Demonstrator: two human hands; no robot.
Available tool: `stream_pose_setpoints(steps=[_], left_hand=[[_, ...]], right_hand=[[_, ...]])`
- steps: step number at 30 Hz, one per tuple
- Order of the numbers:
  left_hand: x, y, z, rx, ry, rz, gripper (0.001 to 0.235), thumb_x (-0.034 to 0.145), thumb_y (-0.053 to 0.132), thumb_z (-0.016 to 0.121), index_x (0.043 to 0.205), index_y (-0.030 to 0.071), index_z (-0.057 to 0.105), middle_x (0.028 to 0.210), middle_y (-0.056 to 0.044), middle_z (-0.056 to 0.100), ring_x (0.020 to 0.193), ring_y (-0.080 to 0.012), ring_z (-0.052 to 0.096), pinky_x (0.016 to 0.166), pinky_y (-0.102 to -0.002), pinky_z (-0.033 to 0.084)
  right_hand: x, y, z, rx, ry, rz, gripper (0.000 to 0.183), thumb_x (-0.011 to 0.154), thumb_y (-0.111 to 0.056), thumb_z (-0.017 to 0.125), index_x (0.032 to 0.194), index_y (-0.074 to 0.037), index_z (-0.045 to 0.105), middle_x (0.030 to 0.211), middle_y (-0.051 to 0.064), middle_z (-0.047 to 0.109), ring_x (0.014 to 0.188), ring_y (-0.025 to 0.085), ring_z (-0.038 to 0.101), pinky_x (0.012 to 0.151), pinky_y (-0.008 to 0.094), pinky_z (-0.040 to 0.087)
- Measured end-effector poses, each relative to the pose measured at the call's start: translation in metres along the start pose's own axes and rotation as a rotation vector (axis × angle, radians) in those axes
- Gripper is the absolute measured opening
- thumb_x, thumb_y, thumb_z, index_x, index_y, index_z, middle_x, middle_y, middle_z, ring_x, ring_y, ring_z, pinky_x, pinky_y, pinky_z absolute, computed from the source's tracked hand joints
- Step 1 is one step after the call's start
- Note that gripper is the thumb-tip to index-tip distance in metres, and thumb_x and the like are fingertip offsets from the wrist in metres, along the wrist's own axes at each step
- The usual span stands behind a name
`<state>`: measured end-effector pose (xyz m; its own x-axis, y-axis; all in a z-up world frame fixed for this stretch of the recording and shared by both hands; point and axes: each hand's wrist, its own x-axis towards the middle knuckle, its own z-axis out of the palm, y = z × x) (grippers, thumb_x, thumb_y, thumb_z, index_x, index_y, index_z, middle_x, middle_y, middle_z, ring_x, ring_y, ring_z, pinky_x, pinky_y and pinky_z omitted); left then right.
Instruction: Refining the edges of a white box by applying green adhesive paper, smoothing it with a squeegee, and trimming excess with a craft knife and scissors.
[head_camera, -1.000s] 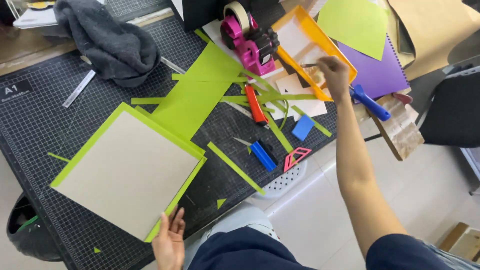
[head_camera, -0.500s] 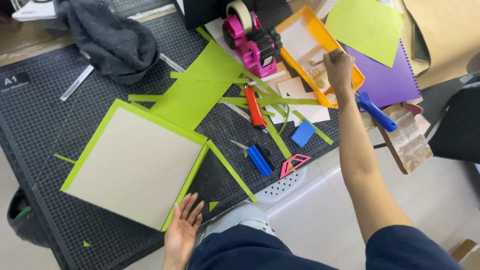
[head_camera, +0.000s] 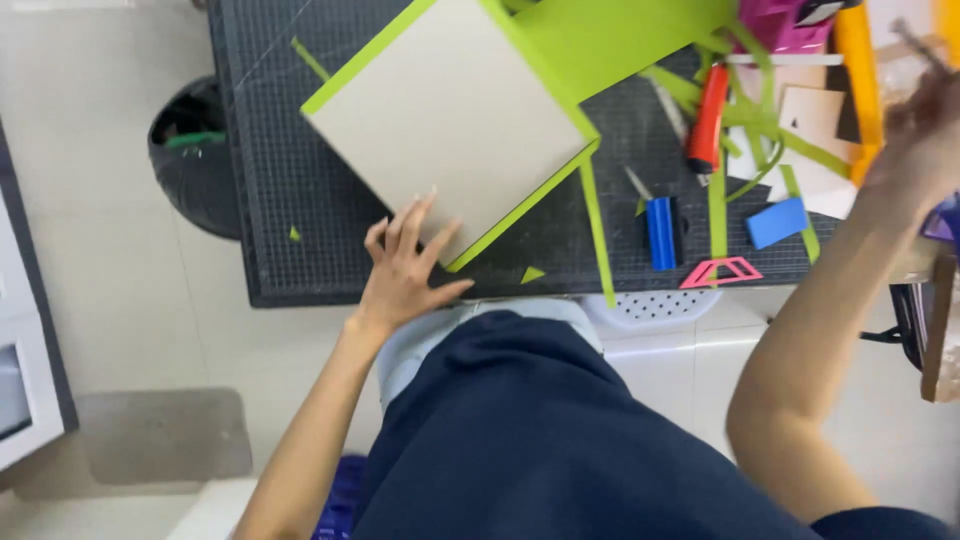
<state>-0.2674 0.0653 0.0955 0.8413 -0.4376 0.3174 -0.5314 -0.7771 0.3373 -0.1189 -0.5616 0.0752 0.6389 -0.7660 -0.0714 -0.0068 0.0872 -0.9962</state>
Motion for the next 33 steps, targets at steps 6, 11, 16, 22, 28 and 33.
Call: stream_pose_setpoints(steps=[6,11,16,22,28,33], left_hand=[[-0.015,-0.028,0.056,0.027,0.149,-0.061,0.061,0.093,0.059,0.059,0.148,0.035,0.051,0.159,-0.008,0.039,0.146,-0.0227,0.035,0.109,-0.049,0.013],[-0.015,-0.037,0.088,0.1,0.414,0.046,0.062,0.099,0.066,0.033,0.145,0.029,0.054,0.15,-0.01,0.051,0.138,-0.025,0.047,0.102,-0.048,0.023],[-0.015,-0.036,0.097,0.123,0.451,0.049,0.067,0.1,0.065,0.02,0.145,0.027,0.052,0.148,-0.011,0.052,0.137,-0.025,0.048,0.099,-0.048,0.025],[-0.016,-0.037,0.105,0.148,0.471,0.054,0.07,0.102,0.065,0.01,0.146,0.028,0.05,0.148,-0.012,0.051,0.138,-0.0247,0.046,0.096,-0.046,0.025],[-0.015,-0.036,0.104,0.153,0.489,0.053,0.069,0.102,0.063,0.012,0.144,0.026,0.051,0.147,-0.011,0.053,0.136,-0.0249,0.048,0.096,-0.045,0.028],[-0.02,-0.036,0.105,0.144,0.462,0.054,0.066,0.102,0.062,0.019,0.148,0.025,0.048,0.149,-0.012,0.051,0.138,-0.0278,0.046,0.098,-0.047,0.027]], right_hand=[[-0.348,-0.066,0.144,0.092,-0.218,0.262,0.016,0.09,-0.002,0.067,0.077,-0.007,0.06,0.068,0.011,0.063,0.054,0.021,0.061,0.055,0.029,0.048],[-0.424,-0.015,0.128,-0.582,-0.969,-0.483,0.003,0.089,-0.014,0.073,0.092,-0.014,0.074,0.08,0.0,0.076,0.063,0.014,0.07,0.053,0.024,0.053],[-0.429,-0.014,0.145,-0.523,-1.066,-0.816,0.004,0.089,-0.004,0.07,0.092,-0.005,0.071,0.084,0.008,0.073,0.068,0.02,0.066,0.06,0.027,0.056],[-0.405,-0.025,0.15,-0.491,-1.0,-0.871,0.008,0.089,0.002,0.068,0.086,-0.005,0.068,0.075,0.007,0.069,0.065,0.02,0.062,0.057,0.028,0.052],[-0.365,-0.021,0.143,-0.548,-0.917,-0.84,0.008,0.094,-0.004,0.067,0.087,-0.008,0.065,0.074,0.004,0.066,0.063,0.02,0.061,0.055,0.03,0.051],[-0.33,-0.002,0.135,-0.62,-0.879,-0.807,0.007,0.095,-0.004,0.066,0.089,-0.007,0.064,0.072,0.009,0.062,0.059,0.027,0.062,0.053,0.035,0.051]])
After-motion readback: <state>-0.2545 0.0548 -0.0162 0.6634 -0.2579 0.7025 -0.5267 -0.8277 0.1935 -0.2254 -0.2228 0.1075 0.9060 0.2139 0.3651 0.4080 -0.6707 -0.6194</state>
